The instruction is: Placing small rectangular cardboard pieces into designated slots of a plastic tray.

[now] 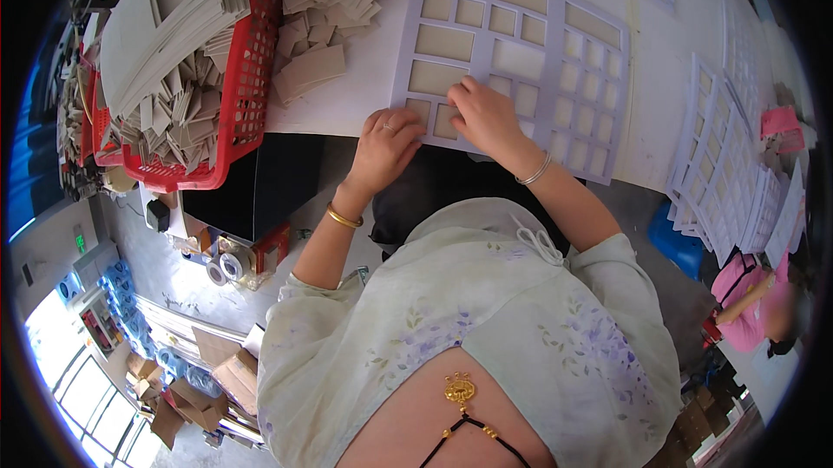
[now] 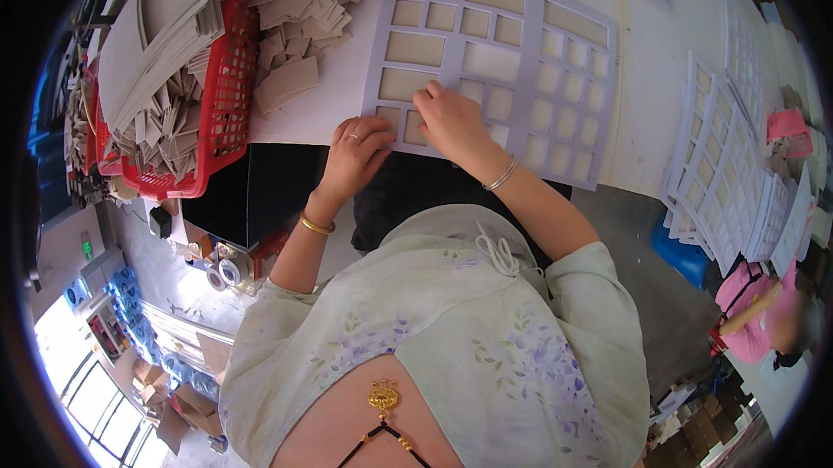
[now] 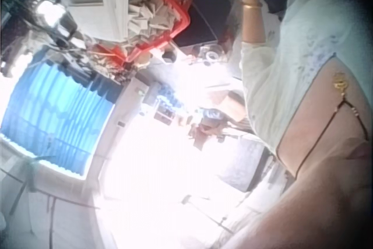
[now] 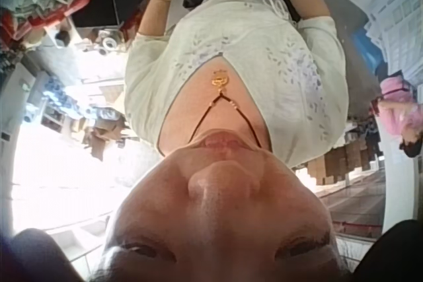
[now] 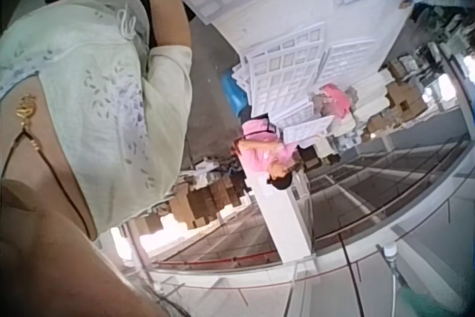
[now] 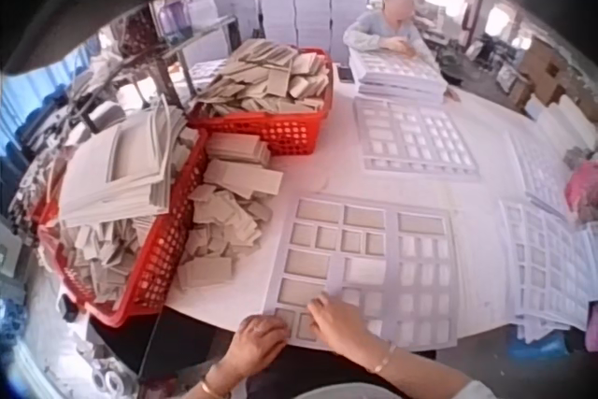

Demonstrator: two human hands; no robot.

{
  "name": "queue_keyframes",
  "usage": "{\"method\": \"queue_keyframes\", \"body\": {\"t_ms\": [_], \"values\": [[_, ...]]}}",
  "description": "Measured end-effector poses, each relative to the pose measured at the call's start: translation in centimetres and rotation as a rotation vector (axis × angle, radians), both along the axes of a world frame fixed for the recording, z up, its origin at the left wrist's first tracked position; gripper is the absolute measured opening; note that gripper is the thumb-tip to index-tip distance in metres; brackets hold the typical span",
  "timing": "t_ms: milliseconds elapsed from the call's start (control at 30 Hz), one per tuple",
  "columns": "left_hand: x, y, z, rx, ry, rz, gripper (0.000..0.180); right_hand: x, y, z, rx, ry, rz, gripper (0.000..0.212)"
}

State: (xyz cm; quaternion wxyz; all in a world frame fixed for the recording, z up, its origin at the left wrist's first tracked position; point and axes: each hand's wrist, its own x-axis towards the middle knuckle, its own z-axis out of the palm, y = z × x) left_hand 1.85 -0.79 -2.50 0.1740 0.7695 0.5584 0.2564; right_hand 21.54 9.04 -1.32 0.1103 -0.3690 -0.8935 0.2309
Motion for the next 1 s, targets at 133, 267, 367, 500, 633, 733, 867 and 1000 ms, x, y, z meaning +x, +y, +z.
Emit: {"method": "queue_keyframes", "body": {"t_ms": [133, 267, 367, 500, 633, 733, 867, 1000], "values": [[0.4, -0.4, -0.3, 0.039, 0.076, 0.050, 0.033, 0.6, -2.1, -0.7, 0.199, -0.035, 0.082, 0.009], [0.5, -0.5, -0.6, 0.014, 0.098, 0.045, 0.034, 0.9, -3.0, -0.5, 0.226, -0.016, 0.017, 0.010], [0.3, -0.2, -0.5, 0.000, 0.104, 0.014, 0.034, 1.5, -2.6, -0.2, 0.172, -0.041, 0.024, 0.013], [0.6, 0.0, 0.1, 0.015, 0.039, 0.056, 0.032, 4.2, -2.4, 0.4, 0.168, 0.113, -0.075, 0.028], [0.6, -0.1, -0.7, 0.012, -0.156, 0.493, 0.028, 14.5, -0.5, -2.0, 0.342, 0.257, -0.577, 0.040], [0.4, 0.6, -2.5, -0.030, -0.107, 0.512, 0.034, 25.7, -1.9, -5.6, 0.313, -0.021, -0.900, 0.045], [0.8, 1.2, -2.8, -0.084, -0.199, 0.509, 0.033, 28.6, -4.5, -4.4, 0.139, -0.374, -0.871, 0.052], [1.8, 1.6, -1.9, -0.191, -0.403, 0.638, 0.025, 28.3, -5.1, -3.7, -0.404, 0.428, -1.059, 0.048]]}}
